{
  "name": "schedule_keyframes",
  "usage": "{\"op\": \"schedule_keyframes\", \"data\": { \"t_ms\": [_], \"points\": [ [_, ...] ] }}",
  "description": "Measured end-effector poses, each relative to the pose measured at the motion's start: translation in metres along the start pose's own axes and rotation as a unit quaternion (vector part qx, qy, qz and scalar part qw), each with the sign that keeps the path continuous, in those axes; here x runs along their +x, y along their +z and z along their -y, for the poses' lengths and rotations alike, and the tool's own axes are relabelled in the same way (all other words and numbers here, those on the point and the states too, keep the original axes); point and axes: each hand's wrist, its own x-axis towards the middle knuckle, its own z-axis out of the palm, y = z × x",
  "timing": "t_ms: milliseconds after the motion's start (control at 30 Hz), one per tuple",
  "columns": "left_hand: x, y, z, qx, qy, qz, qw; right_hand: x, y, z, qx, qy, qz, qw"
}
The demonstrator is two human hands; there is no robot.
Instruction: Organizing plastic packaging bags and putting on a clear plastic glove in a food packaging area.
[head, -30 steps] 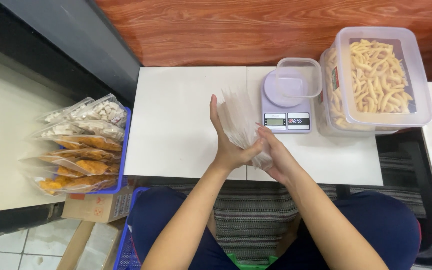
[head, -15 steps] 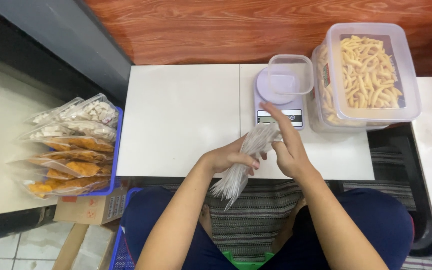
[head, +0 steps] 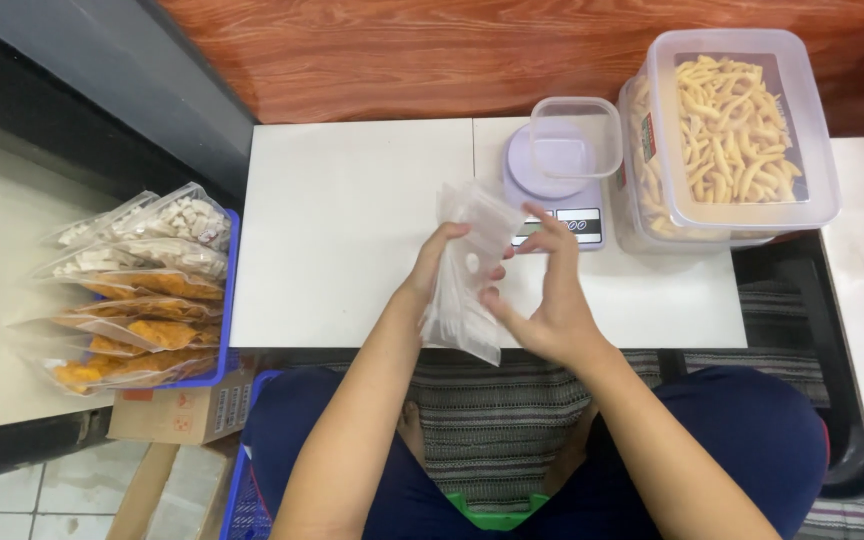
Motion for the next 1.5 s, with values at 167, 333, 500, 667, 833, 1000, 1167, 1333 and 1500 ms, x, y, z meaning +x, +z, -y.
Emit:
{"op": "schedule_keyframes", "data": {
  "t_ms": [167, 333, 500, 667, 833, 1000, 1167, 1333, 1500],
  "points": [
    [0.052, -0.06, 0.012, 0.024, 0.013, -0.013, 1.0, -0.006, 0.006, 0.007, -0.064, -0.03, 0.136, 0.988],
    [0.05, -0.056, 0.029, -0.004, -0.06, 0.03, 0.998, -0.006, 0.002, 0.001, -0.063, -0.021, 0.13, 0.989],
    [0.052, -0.076, 0.022, 0.04, -0.039, 0.026, 0.998, 0.001, -0.005, 0.001, -0.007, -0.019, 0.088, 0.996],
    [0.042, -0.046, 0.045, 0.095, -0.009, 0.131, 0.987, 0.003, -0.012, -0.023, -0.086, 0.004, -0.058, 0.995],
    [0.042, -0.05, 0.055, 0.164, -0.016, 0.18, 0.97, 0.005, -0.013, -0.021, -0.022, 0.105, 0.029, 0.994],
    [0.05, -0.069, 0.068, 0.161, -0.025, 0.185, 0.969, -0.002, -0.005, -0.03, -0.054, 0.128, 0.093, 0.986],
    [0.088, -0.076, 0.068, 0.171, 0.06, 0.156, 0.971, -0.003, 0.01, -0.028, -0.026, 0.134, 0.024, 0.99],
    [0.088, -0.068, 0.044, 0.172, 0.238, 0.068, 0.954, -0.002, 0.03, -0.014, 0.273, 0.299, 0.079, 0.911],
    [0.003, -0.006, 0.025, 0.221, 0.26, 0.001, 0.94, -0.001, 0.028, -0.019, 0.234, 0.3, 0.182, 0.907]
  ]
}}
